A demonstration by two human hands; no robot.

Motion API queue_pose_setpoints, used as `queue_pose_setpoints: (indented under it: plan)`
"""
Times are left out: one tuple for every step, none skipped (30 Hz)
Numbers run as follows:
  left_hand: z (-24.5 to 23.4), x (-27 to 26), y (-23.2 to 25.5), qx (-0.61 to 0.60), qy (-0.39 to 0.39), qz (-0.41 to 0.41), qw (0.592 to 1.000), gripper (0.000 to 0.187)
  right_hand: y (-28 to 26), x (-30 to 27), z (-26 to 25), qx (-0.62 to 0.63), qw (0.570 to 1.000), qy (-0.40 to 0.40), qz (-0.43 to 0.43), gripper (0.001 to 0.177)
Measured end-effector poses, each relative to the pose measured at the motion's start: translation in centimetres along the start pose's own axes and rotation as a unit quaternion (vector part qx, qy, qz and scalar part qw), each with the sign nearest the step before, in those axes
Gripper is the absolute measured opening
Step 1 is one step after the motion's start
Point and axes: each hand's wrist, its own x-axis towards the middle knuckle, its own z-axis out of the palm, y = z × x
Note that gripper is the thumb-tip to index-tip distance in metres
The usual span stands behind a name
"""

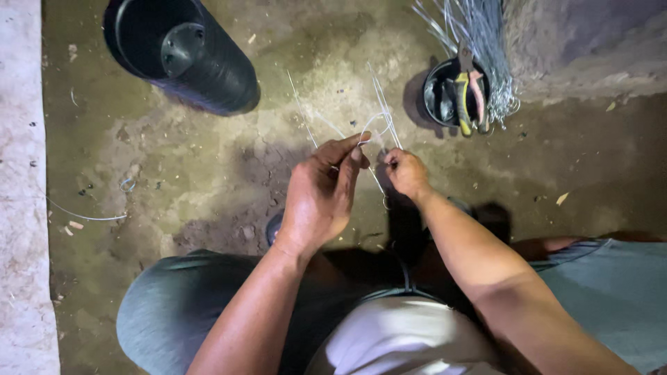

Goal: The person sits on the floor and repeatedly twists thin metal wires together by hand, then uses pliers to tighten the twisted sections. The person handles multiple wire pieces one at a time, twisting and tightening them in a repetitive sequence.

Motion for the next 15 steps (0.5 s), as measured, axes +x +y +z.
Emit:
queue_pose_setpoints:
  plan:
    - [-0.1,0.0,-0.2,-0.018,-0.007,0.029,0.999,0.028,-0.4,0.5,-0.2,0.077,0.997,-0.029,-0.006,0.017]
    - [-0.3,-0.1,-0.4,-0.036,-0.014,0.058,0.998,0.028,-0.8,1.0,-0.5,0.153,0.986,-0.06,-0.012,0.018]
    - [-0.4,-0.1,-0.6,-0.053,-0.021,0.087,0.995,0.028,-1.5,1.4,-0.9,0.216,0.973,-0.085,0.014,0.017]
    - [-0.4,0.0,-0.8,-0.067,-0.015,0.088,0.994,0.027,-2.4,1.9,-1.5,0.277,0.954,-0.109,0.039,0.017]
    - [-0.4,0.1,-0.9,-0.08,-0.009,0.09,0.993,0.027,-3.5,2.1,-2.4,0.337,0.93,-0.134,0.063,0.017]
    - [-0.4,0.2,-1.0,-0.093,-0.003,0.09,0.992,0.026,-4.5,2.1,-3.5,0.377,0.914,-0.142,0.051,0.019]
    - [-0.4,0.3,-1.1,-0.094,0.004,0.08,0.992,0.027,-5.7,2.0,-4.7,0.417,0.896,-0.15,0.038,0.021]
    - [-0.4,0.3,-1.1,-0.094,0.012,0.072,0.993,0.028,-7.1,1.8,-5.9,0.456,0.876,-0.158,0.023,0.023]
    - [-0.5,0.3,-1.0,-0.095,0.02,0.064,0.993,0.028,-8.8,1.6,-7.1,0.455,0.878,-0.148,0.008,0.021]
    - [-0.7,0.3,-1.0,-0.071,0.031,0.063,0.995,0.028,-10.5,1.3,-8.2,0.455,0.88,-0.139,-0.005,0.019]
    - [-0.8,0.3,-0.9,-0.048,0.042,0.061,0.996,0.029,-12.1,0.9,-9.4,0.454,0.881,-0.13,-0.018,0.018]
    - [-0.9,0.3,-0.8,-0.025,0.055,0.06,0.996,0.029,-13.6,0.5,-10.8,0.404,0.908,-0.102,-0.039,0.018]
    - [-0.8,0.4,-0.8,-0.062,0.061,0.062,0.994,0.027,-15.1,-0.1,-12.0,0.352,0.931,-0.073,-0.06,0.017]
    - [-0.7,0.5,-0.7,-0.098,0.067,0.062,0.991,0.026,-16.5,-0.8,-13.1,0.3,0.95,-0.044,-0.079,0.018]
    - [-0.6,0.6,-0.7,-0.135,0.073,0.062,0.986,0.025,-17.8,-1.5,-14.1,0.271,0.957,-0.027,-0.101,0.017]
